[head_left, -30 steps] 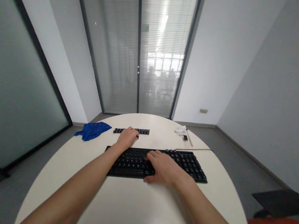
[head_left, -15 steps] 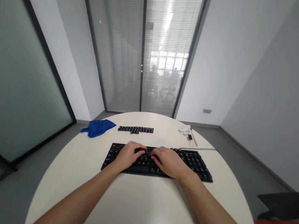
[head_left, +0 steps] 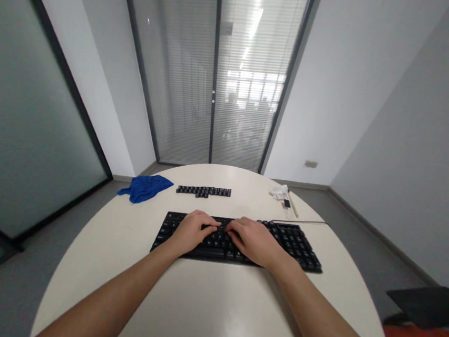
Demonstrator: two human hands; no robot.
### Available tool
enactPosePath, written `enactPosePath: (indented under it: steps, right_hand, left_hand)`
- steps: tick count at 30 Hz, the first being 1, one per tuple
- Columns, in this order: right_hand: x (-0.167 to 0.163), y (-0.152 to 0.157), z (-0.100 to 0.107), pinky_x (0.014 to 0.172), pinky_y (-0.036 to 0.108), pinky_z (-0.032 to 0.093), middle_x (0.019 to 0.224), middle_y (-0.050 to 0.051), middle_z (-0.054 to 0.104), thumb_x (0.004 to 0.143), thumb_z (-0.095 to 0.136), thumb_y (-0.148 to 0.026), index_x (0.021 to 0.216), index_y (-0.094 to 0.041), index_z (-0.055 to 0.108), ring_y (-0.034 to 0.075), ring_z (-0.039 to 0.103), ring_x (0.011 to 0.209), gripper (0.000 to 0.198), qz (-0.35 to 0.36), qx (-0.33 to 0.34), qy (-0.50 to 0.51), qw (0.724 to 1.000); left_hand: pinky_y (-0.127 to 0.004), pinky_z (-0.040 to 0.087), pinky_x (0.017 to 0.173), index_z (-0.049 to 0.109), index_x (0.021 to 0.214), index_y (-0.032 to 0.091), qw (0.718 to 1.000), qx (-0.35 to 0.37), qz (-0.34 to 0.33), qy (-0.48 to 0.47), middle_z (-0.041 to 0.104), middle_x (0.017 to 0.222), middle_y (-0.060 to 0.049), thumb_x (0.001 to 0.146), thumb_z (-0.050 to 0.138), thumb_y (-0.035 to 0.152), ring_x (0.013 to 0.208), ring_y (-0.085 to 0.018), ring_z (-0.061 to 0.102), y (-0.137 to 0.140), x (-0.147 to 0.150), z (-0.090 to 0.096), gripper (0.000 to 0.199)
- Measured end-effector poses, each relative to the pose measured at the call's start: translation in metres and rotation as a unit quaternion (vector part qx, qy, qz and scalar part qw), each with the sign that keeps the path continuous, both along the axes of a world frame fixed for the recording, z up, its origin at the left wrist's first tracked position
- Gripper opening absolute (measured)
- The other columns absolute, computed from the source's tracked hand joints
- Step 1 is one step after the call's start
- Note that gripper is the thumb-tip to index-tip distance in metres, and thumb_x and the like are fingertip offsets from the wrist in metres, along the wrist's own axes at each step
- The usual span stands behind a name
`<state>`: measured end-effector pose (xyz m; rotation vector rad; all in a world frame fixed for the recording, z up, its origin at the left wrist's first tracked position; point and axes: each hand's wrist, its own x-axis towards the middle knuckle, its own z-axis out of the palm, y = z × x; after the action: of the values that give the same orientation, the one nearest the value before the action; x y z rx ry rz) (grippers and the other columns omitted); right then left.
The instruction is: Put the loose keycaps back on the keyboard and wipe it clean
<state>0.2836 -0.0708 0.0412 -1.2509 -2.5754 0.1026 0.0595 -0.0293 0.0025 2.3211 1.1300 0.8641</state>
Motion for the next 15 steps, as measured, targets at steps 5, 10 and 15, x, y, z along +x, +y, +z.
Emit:
enactPosePath:
  steps: [5, 10, 15]
  right_hand:
    - [-0.0016, -0.0006, 0.0003, 0.086, 0.031, 0.044, 0.1, 0.007, 0.07, 0.097, 0.049, -0.017, 0.107, -0.019, 0.064, 0.02, 0.062, 0.098, 0.018, 0.002, 0.001, -0.002, 1.0]
    - [-0.0025, -0.0009, 0.0004, 0.087, 0.032, 0.045, 0.099, 0.007, 0.069, 0.098, 0.048, -0.02, 0.107, -0.019, 0.064, 0.021, 0.062, 0.098, 0.019, 0.0, 0.006, -0.004, 1.0]
    - [-0.003, -0.0017, 0.0017, 0.088, 0.032, 0.045, 0.101, 0.008, 0.069, 0.098, 0.047, -0.019, 0.109, -0.018, 0.064, 0.021, 0.062, 0.1, 0.021, -0.002, 0.003, -0.008, 1.0]
  left_hand:
    - [-0.039, 0.046, 0.098, 0.078, 0.104, 0.026, 1.0, 0.017, -0.003, 0.005, 0.076, 0.103, -0.003, 0.092, 0.064, 0.028, 0.102, -0.023, 0.064, -0.0017, 0.0007, 0.0002, 0.018]
    - [-0.038, 0.046, 0.098, 0.077, 0.104, 0.027, 1.0, 0.022, -0.002, 0.002, 0.076, 0.104, -0.001, 0.091, 0.065, 0.026, 0.102, -0.022, 0.064, -0.0018, 0.0006, -0.0012, 0.018]
    - [-0.038, 0.046, 0.098, 0.077, 0.104, 0.027, 1.0, 0.027, -0.004, 0.011, 0.076, 0.104, -0.001, 0.092, 0.065, 0.026, 0.102, -0.022, 0.064, -0.0042, 0.0012, 0.0016, 0.017]
